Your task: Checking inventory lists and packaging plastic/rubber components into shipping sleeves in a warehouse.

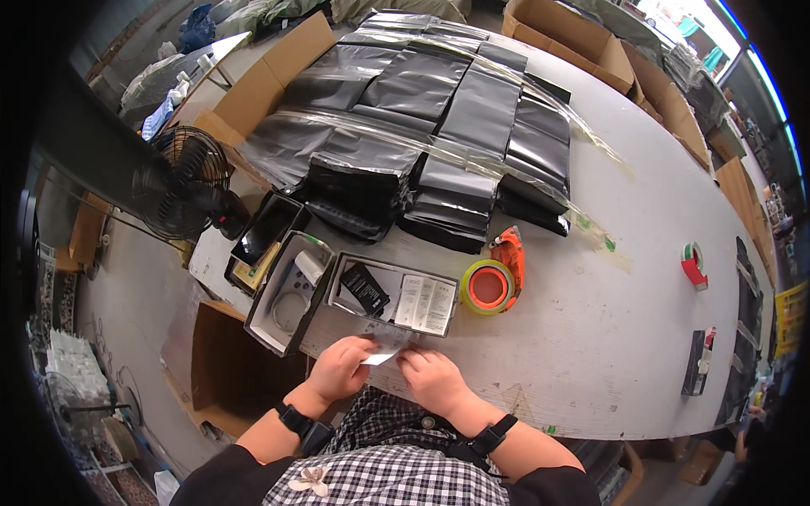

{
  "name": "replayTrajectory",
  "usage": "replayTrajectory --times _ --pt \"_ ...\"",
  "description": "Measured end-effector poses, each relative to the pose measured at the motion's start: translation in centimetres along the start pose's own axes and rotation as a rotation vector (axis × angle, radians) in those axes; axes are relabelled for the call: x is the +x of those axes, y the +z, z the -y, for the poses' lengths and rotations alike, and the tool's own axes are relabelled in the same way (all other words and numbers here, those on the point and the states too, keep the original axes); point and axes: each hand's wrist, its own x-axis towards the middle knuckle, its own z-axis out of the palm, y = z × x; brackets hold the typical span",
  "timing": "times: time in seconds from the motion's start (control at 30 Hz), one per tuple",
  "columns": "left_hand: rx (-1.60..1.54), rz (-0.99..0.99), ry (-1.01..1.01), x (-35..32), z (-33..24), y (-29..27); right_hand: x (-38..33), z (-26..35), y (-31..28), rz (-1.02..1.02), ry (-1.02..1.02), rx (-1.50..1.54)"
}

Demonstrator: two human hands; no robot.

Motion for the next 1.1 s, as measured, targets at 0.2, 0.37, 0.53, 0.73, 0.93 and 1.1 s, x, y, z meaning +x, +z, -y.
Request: replayTrajectory --times 0.2,0.37,0.53,0.73,0.93,1.1 --pt "0.045 -0.139 0.019 -5.2 0.4 -2.9 0.3 -0.2 -0.3 -0.025 -0.047 -0.042" --pt "0.146 -0.213 -0.138 -9.2 0.8 -1.6 0.9 0.5 -1.1 0.002 -0.123 -0.009" --pt "0.159 -0.256 -0.217 -9.7 1.2 -0.8 4.6 2.6 -1.3 -0.011 -0.302 0.127" --pt "0.198 -0.223 -0.257 -9.2 1.6 -0.7 11.9 7.6 1.2 -0.107 -0.452 0.056" --pt "0.245 -0.180 -0.258 -9.9 2.3 -0.9 17.0 8.1 4.8 0.063 -0.533 -0.044" --pt "0.438 -0.311 -0.265 -9.4 4.3 -2.3 19.5 8.0 2.1 0.112 -0.579 -0.051"
